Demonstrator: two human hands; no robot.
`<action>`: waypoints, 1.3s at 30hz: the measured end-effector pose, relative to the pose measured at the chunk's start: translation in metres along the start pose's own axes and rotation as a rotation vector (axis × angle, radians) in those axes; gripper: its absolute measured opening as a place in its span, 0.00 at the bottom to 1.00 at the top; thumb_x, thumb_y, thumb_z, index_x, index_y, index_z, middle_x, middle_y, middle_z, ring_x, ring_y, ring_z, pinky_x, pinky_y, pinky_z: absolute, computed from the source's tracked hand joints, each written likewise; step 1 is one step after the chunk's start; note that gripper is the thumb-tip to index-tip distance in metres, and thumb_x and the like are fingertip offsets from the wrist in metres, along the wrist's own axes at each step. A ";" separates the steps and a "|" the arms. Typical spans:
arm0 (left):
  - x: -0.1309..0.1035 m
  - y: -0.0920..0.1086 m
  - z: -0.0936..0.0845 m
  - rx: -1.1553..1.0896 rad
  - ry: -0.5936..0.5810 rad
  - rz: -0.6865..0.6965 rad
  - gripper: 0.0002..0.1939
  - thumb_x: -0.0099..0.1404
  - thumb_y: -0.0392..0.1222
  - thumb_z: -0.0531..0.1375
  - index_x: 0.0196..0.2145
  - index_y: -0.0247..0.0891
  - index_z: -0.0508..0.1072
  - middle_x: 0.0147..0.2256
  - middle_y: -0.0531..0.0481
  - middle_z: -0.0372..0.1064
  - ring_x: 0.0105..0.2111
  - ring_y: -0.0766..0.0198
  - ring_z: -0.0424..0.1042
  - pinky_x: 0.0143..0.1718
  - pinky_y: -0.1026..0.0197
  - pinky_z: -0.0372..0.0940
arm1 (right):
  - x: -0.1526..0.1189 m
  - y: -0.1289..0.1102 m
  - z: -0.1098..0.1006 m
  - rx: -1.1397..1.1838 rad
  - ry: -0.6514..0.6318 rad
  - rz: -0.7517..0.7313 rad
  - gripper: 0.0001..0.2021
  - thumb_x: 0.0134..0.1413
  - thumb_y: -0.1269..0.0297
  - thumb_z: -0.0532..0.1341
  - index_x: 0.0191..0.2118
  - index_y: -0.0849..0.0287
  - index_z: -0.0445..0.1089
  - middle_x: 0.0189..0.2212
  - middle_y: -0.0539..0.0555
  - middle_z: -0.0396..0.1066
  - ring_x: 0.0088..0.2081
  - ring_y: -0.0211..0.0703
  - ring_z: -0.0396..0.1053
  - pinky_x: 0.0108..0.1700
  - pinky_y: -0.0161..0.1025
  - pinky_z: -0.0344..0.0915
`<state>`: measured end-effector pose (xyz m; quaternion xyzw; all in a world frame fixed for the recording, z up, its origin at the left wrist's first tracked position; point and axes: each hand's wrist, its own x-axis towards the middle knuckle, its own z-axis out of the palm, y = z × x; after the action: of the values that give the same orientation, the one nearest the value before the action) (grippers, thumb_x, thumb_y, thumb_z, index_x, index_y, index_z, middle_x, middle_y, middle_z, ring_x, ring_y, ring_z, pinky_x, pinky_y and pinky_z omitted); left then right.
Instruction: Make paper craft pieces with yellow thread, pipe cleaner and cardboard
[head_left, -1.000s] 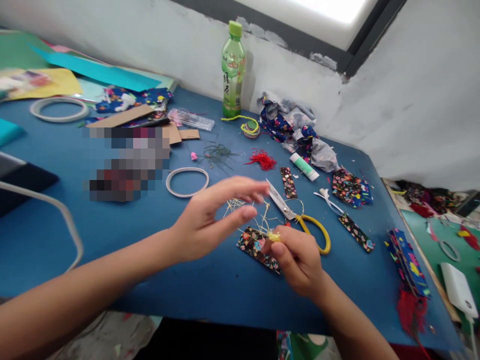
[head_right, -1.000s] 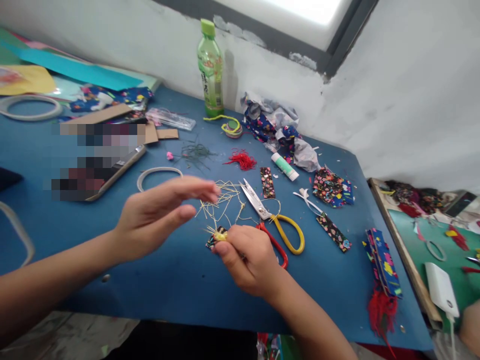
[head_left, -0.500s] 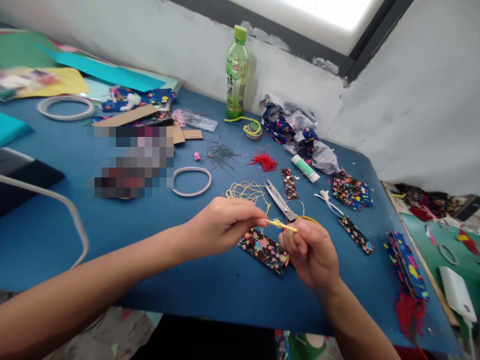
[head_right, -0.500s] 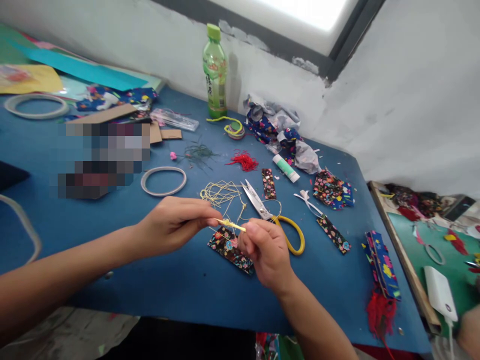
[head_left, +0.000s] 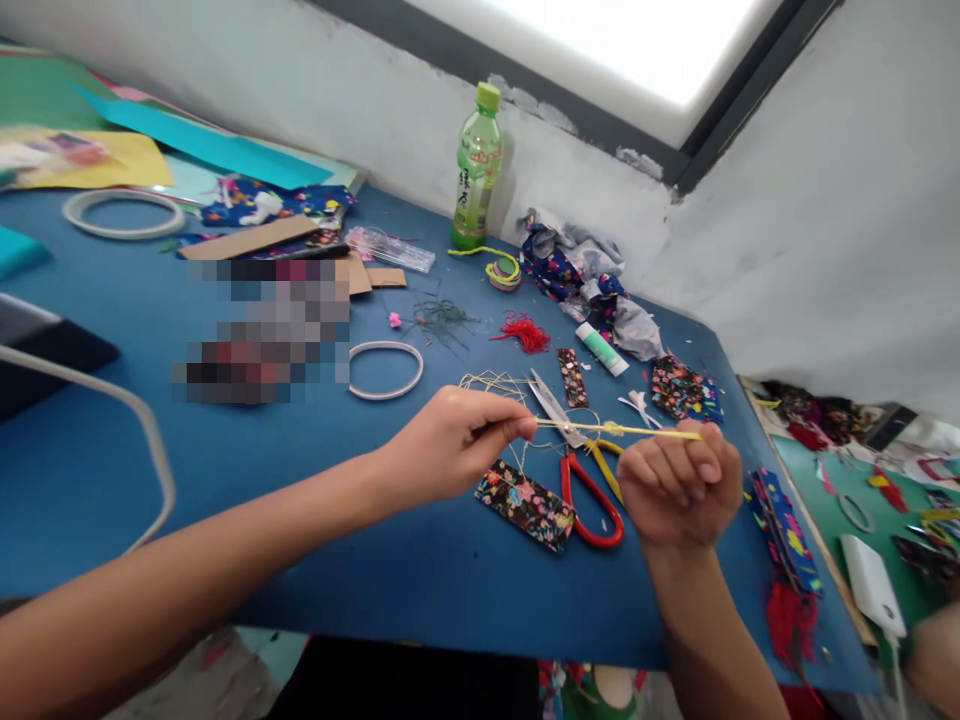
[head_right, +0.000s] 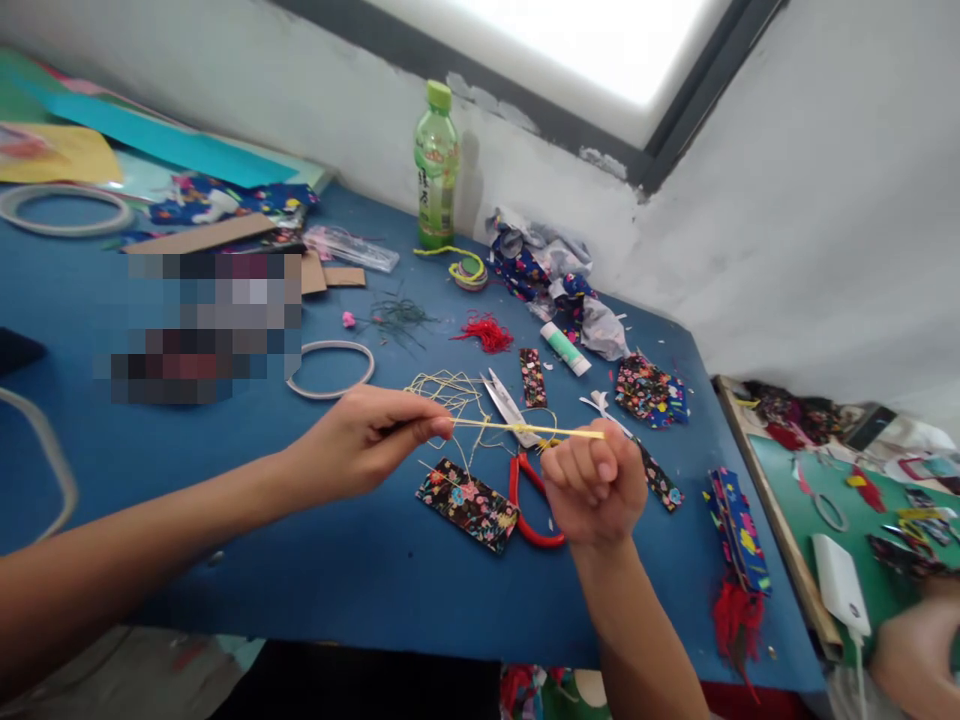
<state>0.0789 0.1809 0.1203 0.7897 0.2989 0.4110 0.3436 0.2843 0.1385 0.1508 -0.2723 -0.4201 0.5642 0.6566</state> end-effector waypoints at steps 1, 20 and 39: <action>0.001 -0.001 -0.001 -0.006 -0.004 -0.024 0.11 0.65 0.36 0.54 0.28 0.32 0.75 0.19 0.53 0.66 0.18 0.72 0.60 0.19 0.69 0.55 | 0.001 -0.006 -0.002 0.007 0.040 -0.037 0.25 0.56 0.64 0.58 0.14 0.57 0.45 0.08 0.38 0.33 0.10 0.28 0.28 0.12 0.32 0.37; -0.001 -0.012 0.004 -0.207 -0.248 -0.023 0.20 0.58 0.41 0.64 0.48 0.36 0.71 0.42 0.44 0.75 0.40 0.62 0.74 0.39 0.62 0.69 | -0.002 0.020 -0.014 -0.626 -0.368 0.571 0.18 0.54 0.51 0.61 0.24 0.62 0.69 0.16 0.46 0.62 0.18 0.29 0.55 0.21 0.30 0.50; 0.000 -0.006 0.002 -0.282 -0.185 -0.200 0.08 0.59 0.40 0.61 0.35 0.33 0.77 0.26 0.51 0.75 0.24 0.68 0.72 0.27 0.68 0.67 | -0.004 0.021 -0.022 -0.436 -0.085 0.213 0.16 0.56 0.56 0.60 0.22 0.59 0.69 0.19 0.47 0.62 0.21 0.33 0.57 0.26 0.34 0.52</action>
<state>0.0790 0.1839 0.1143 0.7345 0.2825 0.3381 0.5162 0.2923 0.1414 0.1215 -0.4261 -0.5281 0.5373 0.5008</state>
